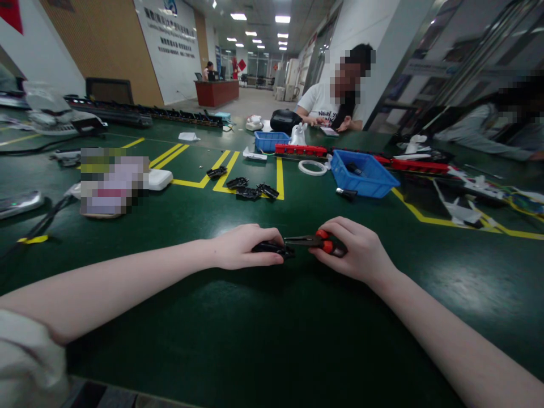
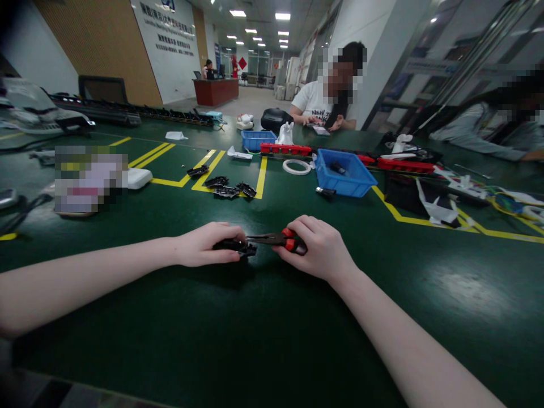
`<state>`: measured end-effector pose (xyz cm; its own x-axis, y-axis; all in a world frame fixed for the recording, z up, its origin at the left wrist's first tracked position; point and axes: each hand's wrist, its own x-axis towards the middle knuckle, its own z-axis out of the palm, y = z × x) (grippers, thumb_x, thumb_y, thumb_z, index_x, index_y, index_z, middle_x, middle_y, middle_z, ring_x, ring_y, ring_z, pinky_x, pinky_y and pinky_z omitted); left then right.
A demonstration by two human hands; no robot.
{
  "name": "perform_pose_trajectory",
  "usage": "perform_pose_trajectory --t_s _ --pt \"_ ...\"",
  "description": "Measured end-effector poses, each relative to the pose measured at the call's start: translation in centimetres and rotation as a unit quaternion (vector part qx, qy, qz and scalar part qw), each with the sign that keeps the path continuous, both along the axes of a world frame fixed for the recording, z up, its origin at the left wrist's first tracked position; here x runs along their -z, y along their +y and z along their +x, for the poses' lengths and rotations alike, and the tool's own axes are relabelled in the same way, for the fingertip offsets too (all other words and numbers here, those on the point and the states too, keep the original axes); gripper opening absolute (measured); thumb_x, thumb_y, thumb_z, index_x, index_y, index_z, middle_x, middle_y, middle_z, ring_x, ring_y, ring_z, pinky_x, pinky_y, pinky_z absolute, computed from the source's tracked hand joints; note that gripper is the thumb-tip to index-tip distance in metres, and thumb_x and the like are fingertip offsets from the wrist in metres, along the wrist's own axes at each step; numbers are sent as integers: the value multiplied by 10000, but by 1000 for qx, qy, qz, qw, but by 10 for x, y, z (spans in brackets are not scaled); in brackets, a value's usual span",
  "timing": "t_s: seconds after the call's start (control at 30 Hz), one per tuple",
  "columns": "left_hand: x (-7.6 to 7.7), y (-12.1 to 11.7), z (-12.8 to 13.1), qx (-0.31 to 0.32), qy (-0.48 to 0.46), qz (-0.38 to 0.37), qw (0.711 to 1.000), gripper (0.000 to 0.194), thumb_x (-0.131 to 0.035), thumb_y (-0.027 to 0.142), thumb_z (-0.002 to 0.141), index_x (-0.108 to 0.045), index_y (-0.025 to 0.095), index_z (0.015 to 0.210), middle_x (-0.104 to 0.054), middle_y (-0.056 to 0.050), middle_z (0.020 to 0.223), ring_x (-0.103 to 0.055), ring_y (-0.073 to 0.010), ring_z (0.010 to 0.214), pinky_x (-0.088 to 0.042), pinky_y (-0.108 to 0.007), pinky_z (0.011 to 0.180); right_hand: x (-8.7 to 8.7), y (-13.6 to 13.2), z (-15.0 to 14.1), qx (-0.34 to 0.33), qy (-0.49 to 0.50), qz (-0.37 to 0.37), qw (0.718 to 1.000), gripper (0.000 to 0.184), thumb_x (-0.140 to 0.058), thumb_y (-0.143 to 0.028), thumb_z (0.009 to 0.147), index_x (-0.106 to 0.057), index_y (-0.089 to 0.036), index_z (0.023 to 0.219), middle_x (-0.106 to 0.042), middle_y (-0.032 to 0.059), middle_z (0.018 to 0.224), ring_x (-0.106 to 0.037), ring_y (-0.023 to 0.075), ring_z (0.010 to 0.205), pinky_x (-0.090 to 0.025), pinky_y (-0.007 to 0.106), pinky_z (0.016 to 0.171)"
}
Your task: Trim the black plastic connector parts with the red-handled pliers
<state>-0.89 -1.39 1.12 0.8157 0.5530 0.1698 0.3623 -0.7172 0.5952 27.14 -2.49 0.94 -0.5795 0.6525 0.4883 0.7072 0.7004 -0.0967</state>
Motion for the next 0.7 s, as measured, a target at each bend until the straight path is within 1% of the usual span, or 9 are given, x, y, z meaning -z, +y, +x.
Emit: perform_pose_trajectory --t_s 0.2,0.37,0.57,0.7 --pt "0 1 0 -2 2 7 1000 314 -503 447 979 -611 165 1065 -659 -41 864 -606 -175 736 -415 -259 658 1 0 -2 -20 -29 25 999 269 -612 -438 857 -624 -182 941 -679 99 927 -633 215 806 -508 349 712" --pt "1 1 1 4 8 11 1000 318 -514 455 978 -617 169 1069 -670 -46 903 -605 -172 741 -410 -257 658 2 -1 -3 -30 -49 38 998 272 -605 -435 862 -610 -169 917 -674 92 888 -619 203 762 -486 332 684" --pt "3 2 2 2 15 11 1000 318 -546 459 965 -613 173 1086 -680 -56 965 -612 -179 773 -402 -256 660 2 -2 -4 -14 -78 7 997 272 -580 -444 870 -593 -173 885 -657 85 853 -589 193 719 -454 327 664" --pt "3 4 2 -10 28 8 1000 366 -571 491 944 -614 171 1116 -682 -61 951 -618 -189 774 -407 -261 653 2 -1 -6 1 -91 5 996 304 -558 -463 878 -596 -162 886 -647 98 859 -579 204 732 -441 336 671"
